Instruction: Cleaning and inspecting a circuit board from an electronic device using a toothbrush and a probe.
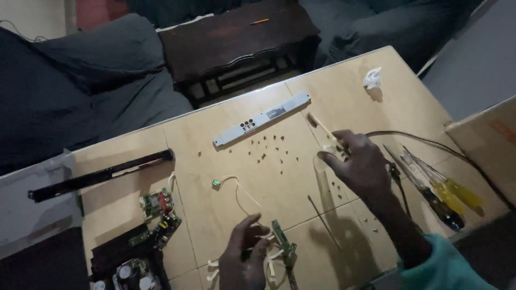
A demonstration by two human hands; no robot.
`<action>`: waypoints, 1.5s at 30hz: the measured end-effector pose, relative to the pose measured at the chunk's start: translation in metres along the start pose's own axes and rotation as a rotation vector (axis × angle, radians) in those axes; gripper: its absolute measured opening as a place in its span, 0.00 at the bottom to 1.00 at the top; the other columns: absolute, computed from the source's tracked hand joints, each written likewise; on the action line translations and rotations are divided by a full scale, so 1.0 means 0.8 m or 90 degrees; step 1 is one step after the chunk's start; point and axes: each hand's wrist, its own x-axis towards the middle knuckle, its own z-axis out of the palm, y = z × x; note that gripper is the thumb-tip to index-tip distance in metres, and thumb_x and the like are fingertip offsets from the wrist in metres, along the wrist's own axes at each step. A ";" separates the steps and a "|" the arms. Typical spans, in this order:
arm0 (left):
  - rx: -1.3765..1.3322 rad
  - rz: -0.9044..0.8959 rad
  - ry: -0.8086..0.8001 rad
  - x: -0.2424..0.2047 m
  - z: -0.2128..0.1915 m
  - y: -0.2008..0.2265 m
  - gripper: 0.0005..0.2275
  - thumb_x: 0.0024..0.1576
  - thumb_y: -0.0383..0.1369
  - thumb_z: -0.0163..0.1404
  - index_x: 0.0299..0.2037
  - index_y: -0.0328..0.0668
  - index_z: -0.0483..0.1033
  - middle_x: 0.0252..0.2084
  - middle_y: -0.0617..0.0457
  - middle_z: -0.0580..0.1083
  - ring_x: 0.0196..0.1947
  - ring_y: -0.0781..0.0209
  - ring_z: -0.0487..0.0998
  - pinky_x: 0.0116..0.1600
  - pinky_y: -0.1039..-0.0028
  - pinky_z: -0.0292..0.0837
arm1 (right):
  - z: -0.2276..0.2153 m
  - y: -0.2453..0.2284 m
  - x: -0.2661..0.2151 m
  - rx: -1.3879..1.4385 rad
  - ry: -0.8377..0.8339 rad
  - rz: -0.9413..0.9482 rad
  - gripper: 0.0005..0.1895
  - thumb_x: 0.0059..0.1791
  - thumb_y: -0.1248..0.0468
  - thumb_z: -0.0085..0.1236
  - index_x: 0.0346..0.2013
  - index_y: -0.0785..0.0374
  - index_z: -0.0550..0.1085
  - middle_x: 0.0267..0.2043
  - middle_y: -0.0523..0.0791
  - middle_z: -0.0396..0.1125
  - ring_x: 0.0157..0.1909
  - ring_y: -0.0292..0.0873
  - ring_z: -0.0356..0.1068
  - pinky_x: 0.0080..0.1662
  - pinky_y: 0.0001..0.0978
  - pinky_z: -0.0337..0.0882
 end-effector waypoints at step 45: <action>-0.177 0.089 0.020 0.009 -0.004 0.177 0.19 0.53 0.27 0.55 0.56 0.44 0.85 0.31 0.42 0.85 0.27 0.55 0.86 0.38 0.69 0.89 | -0.174 0.040 -0.092 0.184 -0.065 -0.202 0.18 0.48 0.56 0.57 0.48 0.56 0.86 0.48 0.38 0.86 0.48 0.32 0.82 0.52 0.26 0.74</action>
